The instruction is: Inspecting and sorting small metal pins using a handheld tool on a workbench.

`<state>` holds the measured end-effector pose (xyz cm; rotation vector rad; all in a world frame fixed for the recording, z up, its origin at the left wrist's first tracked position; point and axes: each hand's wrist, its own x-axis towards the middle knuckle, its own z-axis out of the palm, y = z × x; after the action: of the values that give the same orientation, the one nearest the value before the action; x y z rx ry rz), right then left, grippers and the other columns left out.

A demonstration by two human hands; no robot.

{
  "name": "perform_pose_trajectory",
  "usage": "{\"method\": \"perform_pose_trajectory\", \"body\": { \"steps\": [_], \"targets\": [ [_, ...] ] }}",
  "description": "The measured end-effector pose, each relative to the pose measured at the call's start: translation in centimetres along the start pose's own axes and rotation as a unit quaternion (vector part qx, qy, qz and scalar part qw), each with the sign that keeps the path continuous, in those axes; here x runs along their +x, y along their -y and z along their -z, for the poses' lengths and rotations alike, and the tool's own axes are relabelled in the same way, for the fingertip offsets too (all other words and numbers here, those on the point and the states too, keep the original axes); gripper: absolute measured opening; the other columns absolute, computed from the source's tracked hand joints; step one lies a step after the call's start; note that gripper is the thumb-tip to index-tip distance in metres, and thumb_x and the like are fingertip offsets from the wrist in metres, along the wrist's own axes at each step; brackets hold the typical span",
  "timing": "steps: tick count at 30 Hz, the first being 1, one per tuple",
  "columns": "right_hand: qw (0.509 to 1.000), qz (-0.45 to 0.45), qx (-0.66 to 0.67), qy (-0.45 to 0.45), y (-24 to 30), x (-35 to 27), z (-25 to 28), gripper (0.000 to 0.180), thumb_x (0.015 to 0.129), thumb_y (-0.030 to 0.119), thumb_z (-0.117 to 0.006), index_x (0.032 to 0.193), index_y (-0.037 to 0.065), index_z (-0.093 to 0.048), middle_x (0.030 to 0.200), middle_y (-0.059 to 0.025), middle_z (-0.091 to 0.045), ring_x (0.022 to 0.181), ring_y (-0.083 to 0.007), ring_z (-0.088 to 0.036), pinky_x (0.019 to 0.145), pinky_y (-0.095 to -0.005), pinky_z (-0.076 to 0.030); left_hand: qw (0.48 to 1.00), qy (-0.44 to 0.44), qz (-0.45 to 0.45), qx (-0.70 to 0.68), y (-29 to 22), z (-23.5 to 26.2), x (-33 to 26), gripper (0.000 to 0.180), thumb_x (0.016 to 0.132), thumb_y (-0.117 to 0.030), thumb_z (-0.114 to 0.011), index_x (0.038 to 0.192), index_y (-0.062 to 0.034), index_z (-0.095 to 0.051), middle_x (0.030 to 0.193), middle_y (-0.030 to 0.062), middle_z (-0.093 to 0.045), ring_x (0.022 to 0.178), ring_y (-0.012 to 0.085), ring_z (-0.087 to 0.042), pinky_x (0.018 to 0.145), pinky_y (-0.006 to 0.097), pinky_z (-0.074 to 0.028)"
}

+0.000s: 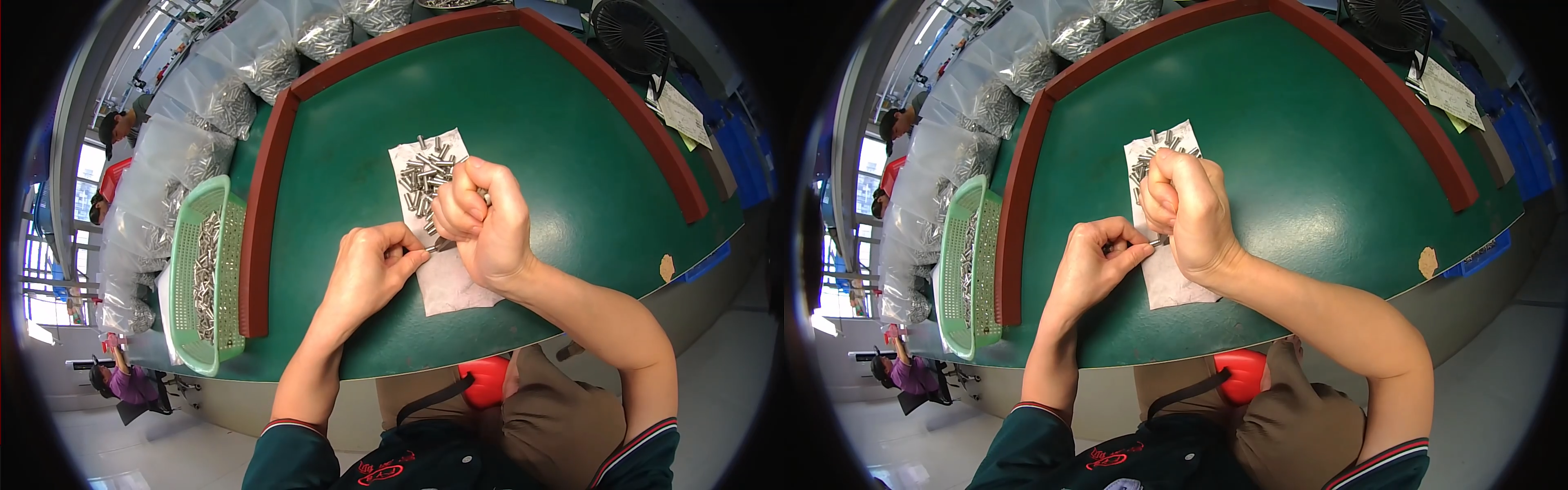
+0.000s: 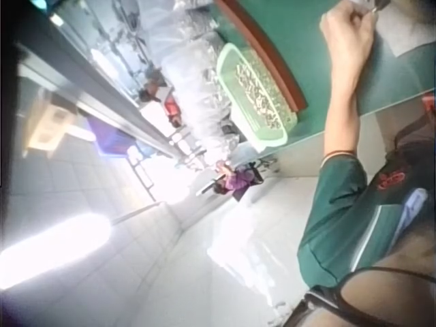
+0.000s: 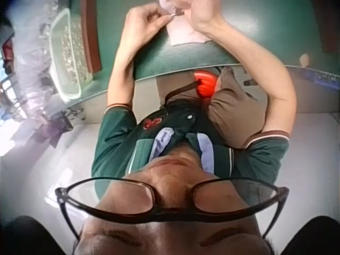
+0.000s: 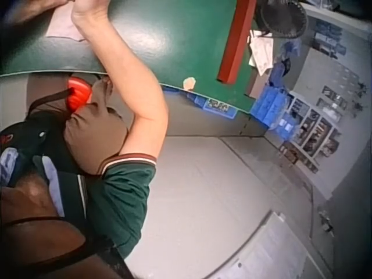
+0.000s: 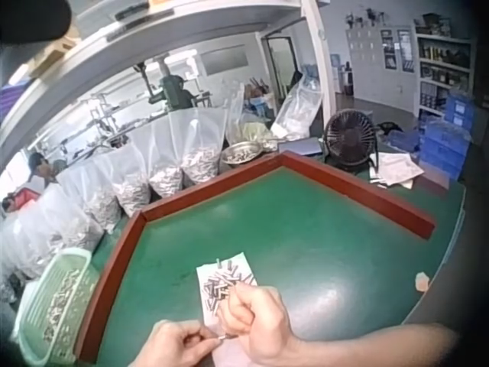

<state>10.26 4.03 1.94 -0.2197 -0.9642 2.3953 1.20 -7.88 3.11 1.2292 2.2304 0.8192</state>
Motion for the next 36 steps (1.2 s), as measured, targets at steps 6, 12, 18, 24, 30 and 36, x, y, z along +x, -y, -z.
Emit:
{"method": "perform_pose_trajectory", "body": {
  "steps": [6, 12, 18, 24, 30, 36],
  "targets": [
    [1.0, -0.001, -0.01, -0.004, -0.3, -0.1, -0.1, 0.038, 0.086, 0.025, -0.032, 0.05, 0.013, -0.025, 0.041, 0.003, -0.023, 0.04, -0.0084, -0.016, 0.04, -0.0253, -0.017, 1.0, 0.001, 0.003, -0.005, 0.3, -0.1, -0.1, 0.01, 0.071, -0.004, -0.067, 0.068, 0.0027, -0.059, 0.049, -0.0043, -0.039, 0.047, 0.003, -0.029, 0.042, 0.023, -0.026],
    [1.0, 0.007, -0.017, -0.01, -0.4, -0.2, -0.1, 0.039, 0.085, 0.026, -0.032, 0.05, 0.013, -0.024, 0.041, 0.0027, -0.023, 0.04, -0.0085, -0.017, 0.04, -0.0257, -0.017, 0.998, 0.022, 0.026, -0.058, 0.6, -0.1, 0.4, 0.012, 0.07, -0.002, -0.067, 0.065, 0.0022, -0.058, 0.051, -0.0056, -0.041, 0.049, 0.0019, -0.031, 0.043, 0.021, -0.027],
    [0.996, 0.037, -0.069, -0.03, -0.6, -0.3, -0.5, 0.039, 0.085, 0.025, -0.033, 0.05, 0.013, -0.024, 0.041, 0.002, -0.023, 0.04, -0.0087, -0.018, 0.04, -0.026, -0.017, 0.997, 0.028, 0.02, -0.065, 0.8, -0.3, 0.7, 0.012, 0.07, -0.002, -0.067, 0.064, 0.0022, -0.057, 0.05, -0.0054, -0.04, 0.049, 0.0022, -0.031, 0.043, 0.022, -0.027],
    [0.997, 0.038, -0.065, -0.022, -0.8, -0.3, -0.7, 0.038, 0.086, 0.022, -0.033, 0.05, 0.01, -0.026, 0.043, 0.0015, -0.025, 0.041, -0.0081, -0.021, 0.04, -0.0252, -0.019, 1.0, 0.01, 0.008, -0.023, 0.0, 0.2, 0.1, 0.012, 0.071, -0.003, -0.066, 0.065, 0.002, -0.056, 0.051, -0.0053, -0.04, 0.049, 0.0027, -0.031, 0.044, 0.022, -0.028],
    [1.0, 0.002, -0.003, -0.004, -0.6, 0.1, 0.2, 0.036, 0.084, 0.021, -0.033, 0.051, 0.011, -0.025, 0.043, 0.0019, -0.025, 0.04, -0.0078, -0.02, 0.039, -0.0247, -0.017, 0.917, 0.079, 0.072, -0.384, 1.5, 1.9, 0.9, 0.011, 0.08, -0.012, -0.061, 0.08, -0.0024, -0.056, 0.073, 0.0022, -0.056, 0.056, 0.0033, -0.04, 0.049, 0.017, -0.032],
    [1.0, -0.017, 0.015, 0.0, -0.6, 0.1, 0.0, 0.036, 0.084, 0.02, -0.033, 0.051, 0.012, -0.026, 0.042, 0.0019, -0.026, 0.04, -0.0069, -0.017, 0.039, -0.0243, -0.016, 0.762, 0.128, 0.074, -0.63, 4.0, 1.8, 1.7, 0.012, 0.083, -0.009, -0.057, 0.093, -0.0032, -0.055, 0.085, 0.0061, -0.055, 0.058, 0.0035, -0.037, 0.047, 0.015, -0.028]
  ]
}}
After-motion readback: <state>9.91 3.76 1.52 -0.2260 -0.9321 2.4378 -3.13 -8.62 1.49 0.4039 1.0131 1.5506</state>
